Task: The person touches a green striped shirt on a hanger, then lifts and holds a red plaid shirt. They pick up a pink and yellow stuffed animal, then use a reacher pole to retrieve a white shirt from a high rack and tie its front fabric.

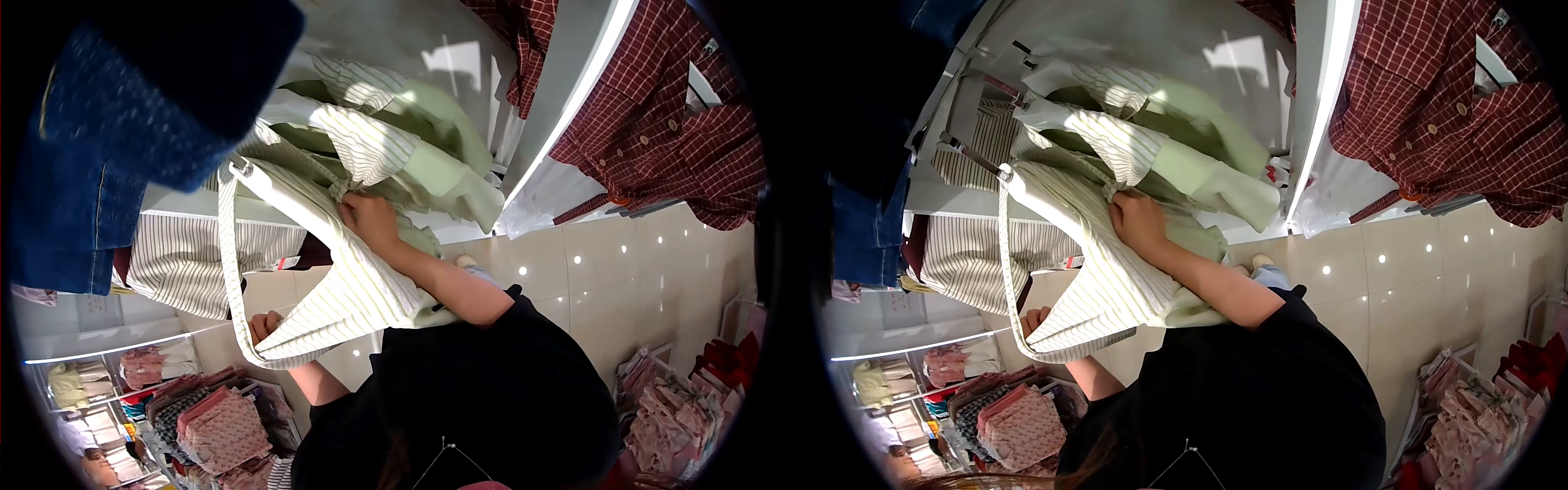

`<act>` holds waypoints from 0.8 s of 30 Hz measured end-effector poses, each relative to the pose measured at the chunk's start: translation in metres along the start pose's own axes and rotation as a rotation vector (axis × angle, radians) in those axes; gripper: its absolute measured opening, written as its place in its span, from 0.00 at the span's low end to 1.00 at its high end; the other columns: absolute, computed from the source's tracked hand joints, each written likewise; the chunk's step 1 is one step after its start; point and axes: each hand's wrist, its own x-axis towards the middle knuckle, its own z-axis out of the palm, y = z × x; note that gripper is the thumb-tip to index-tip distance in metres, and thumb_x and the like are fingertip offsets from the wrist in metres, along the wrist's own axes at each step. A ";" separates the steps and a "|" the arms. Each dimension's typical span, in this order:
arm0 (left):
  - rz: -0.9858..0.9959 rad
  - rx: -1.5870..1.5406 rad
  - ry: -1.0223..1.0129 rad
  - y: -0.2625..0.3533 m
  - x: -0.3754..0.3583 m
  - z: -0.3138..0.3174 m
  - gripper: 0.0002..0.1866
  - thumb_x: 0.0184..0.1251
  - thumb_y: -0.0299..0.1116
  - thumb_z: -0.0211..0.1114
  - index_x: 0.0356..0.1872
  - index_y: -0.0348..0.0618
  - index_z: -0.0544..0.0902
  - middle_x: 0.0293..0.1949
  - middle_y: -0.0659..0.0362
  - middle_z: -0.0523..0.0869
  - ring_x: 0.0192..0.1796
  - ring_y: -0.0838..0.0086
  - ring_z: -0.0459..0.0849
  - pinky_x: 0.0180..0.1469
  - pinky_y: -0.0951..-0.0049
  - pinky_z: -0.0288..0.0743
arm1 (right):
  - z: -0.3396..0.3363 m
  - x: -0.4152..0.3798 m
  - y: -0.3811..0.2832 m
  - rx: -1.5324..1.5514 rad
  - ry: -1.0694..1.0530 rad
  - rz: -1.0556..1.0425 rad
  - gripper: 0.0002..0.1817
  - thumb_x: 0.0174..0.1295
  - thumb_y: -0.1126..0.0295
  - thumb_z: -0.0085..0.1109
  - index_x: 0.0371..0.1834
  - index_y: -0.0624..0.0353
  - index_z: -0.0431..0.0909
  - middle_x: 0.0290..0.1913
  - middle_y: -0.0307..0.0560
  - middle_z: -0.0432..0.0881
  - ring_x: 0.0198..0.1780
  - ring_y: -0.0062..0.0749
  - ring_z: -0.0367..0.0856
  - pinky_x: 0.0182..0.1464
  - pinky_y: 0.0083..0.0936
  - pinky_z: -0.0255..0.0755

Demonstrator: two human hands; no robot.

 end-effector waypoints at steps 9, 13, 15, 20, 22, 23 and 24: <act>0.007 -0.005 -0.041 0.001 0.001 -0.004 0.21 0.69 0.30 0.49 0.13 0.53 0.58 0.14 0.68 0.60 0.22 0.80 0.55 0.29 0.81 0.59 | -0.015 0.013 0.026 0.608 -0.016 0.265 0.08 0.65 0.68 0.50 0.40 0.62 0.72 0.32 0.35 0.76 0.33 0.18 0.71 0.37 0.19 0.67; 0.019 -0.023 -0.020 -0.003 0.000 -0.005 0.21 0.68 0.29 0.51 0.13 0.53 0.58 0.14 0.68 0.60 0.21 0.81 0.56 0.29 0.81 0.59 | -0.044 0.029 0.023 0.738 0.104 0.367 0.15 0.62 0.69 0.53 0.50 0.65 0.71 0.44 0.40 0.75 0.44 0.18 0.71 0.46 0.14 0.65; 0.032 -0.026 -0.016 -0.003 0.000 -0.011 0.21 0.67 0.29 0.52 0.12 0.53 0.59 0.14 0.68 0.61 0.21 0.81 0.57 0.29 0.82 0.59 | -0.054 0.036 0.022 1.103 0.077 0.568 0.15 0.62 0.69 0.53 0.50 0.64 0.71 0.45 0.42 0.76 0.45 0.23 0.74 0.47 0.18 0.68; 0.024 0.004 -0.015 -0.004 -0.001 -0.016 0.19 0.66 0.29 0.54 0.12 0.52 0.64 0.14 0.68 0.63 0.21 0.82 0.59 0.30 0.82 0.61 | -0.082 0.052 0.016 1.698 -0.139 0.843 0.14 0.63 0.74 0.47 0.51 0.69 0.68 0.44 0.49 0.76 0.45 0.32 0.77 0.51 0.25 0.76; -0.012 -0.007 -0.028 -0.010 0.004 -0.003 0.19 0.66 0.30 0.54 0.12 0.51 0.64 0.14 0.68 0.63 0.22 0.81 0.59 0.31 0.81 0.62 | -0.090 0.055 0.017 1.840 -0.278 0.699 0.14 0.64 0.75 0.46 0.50 0.70 0.68 0.43 0.50 0.76 0.45 0.32 0.77 0.50 0.24 0.76; -0.050 -0.017 -0.046 -0.011 0.004 0.001 0.19 0.65 0.30 0.55 0.12 0.51 0.64 0.15 0.67 0.63 0.22 0.80 0.59 0.31 0.80 0.62 | -0.093 0.056 0.016 1.972 -0.417 0.538 0.13 0.64 0.75 0.44 0.49 0.71 0.68 0.43 0.51 0.76 0.44 0.33 0.77 0.50 0.23 0.75; -0.057 -0.039 -0.042 -0.010 0.002 -0.004 0.19 0.65 0.31 0.55 0.12 0.51 0.65 0.15 0.67 0.63 0.24 0.79 0.60 0.33 0.78 0.63 | -0.097 0.058 0.010 2.041 -0.571 0.496 0.12 0.63 0.77 0.45 0.46 0.73 0.69 0.41 0.52 0.75 0.43 0.32 0.77 0.49 0.22 0.75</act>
